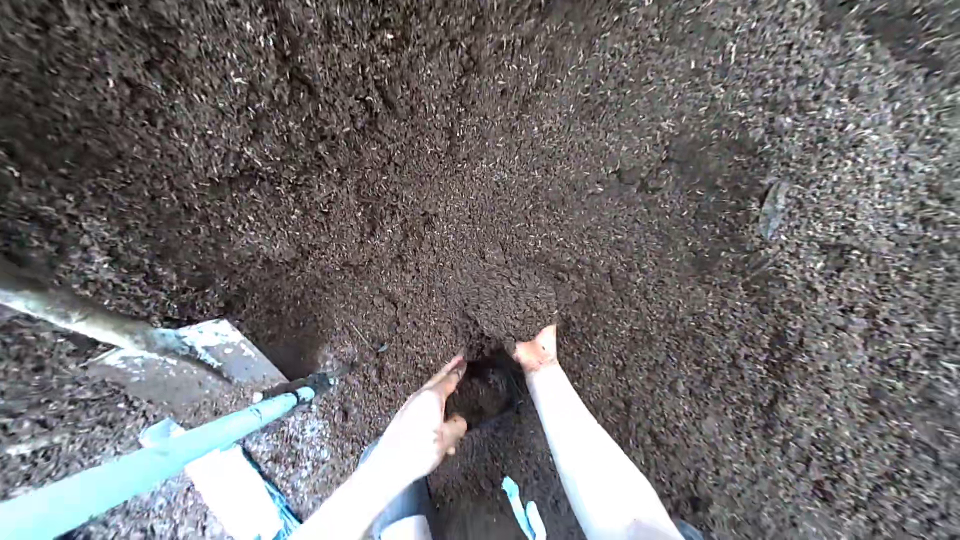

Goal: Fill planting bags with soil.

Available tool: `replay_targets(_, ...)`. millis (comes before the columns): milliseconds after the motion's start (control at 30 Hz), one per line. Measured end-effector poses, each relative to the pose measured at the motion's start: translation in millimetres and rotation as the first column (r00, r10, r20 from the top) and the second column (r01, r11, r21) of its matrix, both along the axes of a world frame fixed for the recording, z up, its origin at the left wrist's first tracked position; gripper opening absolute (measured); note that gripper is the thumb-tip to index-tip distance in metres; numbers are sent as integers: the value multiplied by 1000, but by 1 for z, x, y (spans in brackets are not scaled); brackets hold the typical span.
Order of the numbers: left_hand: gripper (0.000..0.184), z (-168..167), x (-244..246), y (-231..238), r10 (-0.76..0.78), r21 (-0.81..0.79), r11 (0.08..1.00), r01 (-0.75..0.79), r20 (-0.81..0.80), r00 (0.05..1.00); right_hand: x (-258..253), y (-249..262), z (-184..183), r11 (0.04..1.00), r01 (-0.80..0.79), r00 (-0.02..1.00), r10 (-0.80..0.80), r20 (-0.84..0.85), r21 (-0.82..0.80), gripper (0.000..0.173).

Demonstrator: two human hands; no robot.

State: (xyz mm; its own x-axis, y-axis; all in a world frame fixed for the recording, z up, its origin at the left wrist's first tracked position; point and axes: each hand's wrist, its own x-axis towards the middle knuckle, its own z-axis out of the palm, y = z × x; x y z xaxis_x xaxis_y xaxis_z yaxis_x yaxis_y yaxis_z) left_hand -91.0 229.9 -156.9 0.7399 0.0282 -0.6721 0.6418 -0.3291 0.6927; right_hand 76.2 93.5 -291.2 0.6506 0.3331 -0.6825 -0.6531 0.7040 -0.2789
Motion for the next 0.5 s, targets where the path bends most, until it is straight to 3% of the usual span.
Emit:
replay_targets(167, 70, 4, 20, -12, 102, -72, 992, -99, 28, 994, -7, -41, 85, 976, -204, 970, 191, 149, 79, 72)
replay_targets(267, 69, 3, 22, -22, 161, -108, 982, -153, 77, 984, -24, -53, 112, 937, -332, 931, 306, 200, 111, 76)
replay_targets(367, 72, 1, 17, -30, 191, -91, 979, -182, 105, 976, -50, -50, 130, 921, -389, 903, 385, 191, -18, 72)
replay_targets(467, 78, 3, 3, -34, 222, -21, 975, -221, 149, 964, -69, -47, 134, 838, -425, 794, 526, 304, -341, 40)
replay_targets(500, 77, 4, -2, -34, 208, 26, 976, -215, 168, 964, -75, -45, 138, 791, -410, 748, 576, 328, -455, 39)
